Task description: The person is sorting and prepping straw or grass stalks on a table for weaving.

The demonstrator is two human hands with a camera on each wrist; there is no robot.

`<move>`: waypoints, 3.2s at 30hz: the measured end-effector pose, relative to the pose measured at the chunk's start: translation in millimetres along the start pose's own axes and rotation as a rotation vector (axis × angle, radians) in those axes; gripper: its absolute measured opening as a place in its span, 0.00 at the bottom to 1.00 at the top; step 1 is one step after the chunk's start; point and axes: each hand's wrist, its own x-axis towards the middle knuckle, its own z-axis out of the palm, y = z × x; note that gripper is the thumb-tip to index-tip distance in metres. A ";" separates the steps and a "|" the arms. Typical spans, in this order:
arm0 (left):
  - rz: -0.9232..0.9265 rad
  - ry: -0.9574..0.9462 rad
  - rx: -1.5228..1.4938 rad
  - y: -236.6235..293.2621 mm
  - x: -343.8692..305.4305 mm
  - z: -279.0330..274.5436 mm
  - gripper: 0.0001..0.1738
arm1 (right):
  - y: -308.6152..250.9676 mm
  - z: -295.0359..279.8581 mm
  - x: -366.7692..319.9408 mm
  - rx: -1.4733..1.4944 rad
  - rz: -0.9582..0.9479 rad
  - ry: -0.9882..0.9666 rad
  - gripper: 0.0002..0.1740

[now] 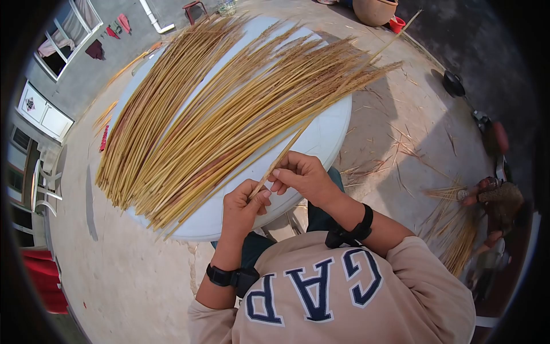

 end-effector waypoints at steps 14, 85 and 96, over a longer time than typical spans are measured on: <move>0.237 0.090 0.307 -5.8 1.7 3.3 0.08 | -5.2 -3.8 -4.1 0.062 0.035 -0.026 0.09; 0.253 0.146 0.242 -8.3 -10.2 -5.2 0.13 | -6.1 -12.1 -1.2 0.107 0.015 0.004 0.07; 0.277 0.256 0.142 -16.5 -10.9 -6.6 0.15 | -2.4 -1.8 -6.0 0.057 0.005 0.010 0.06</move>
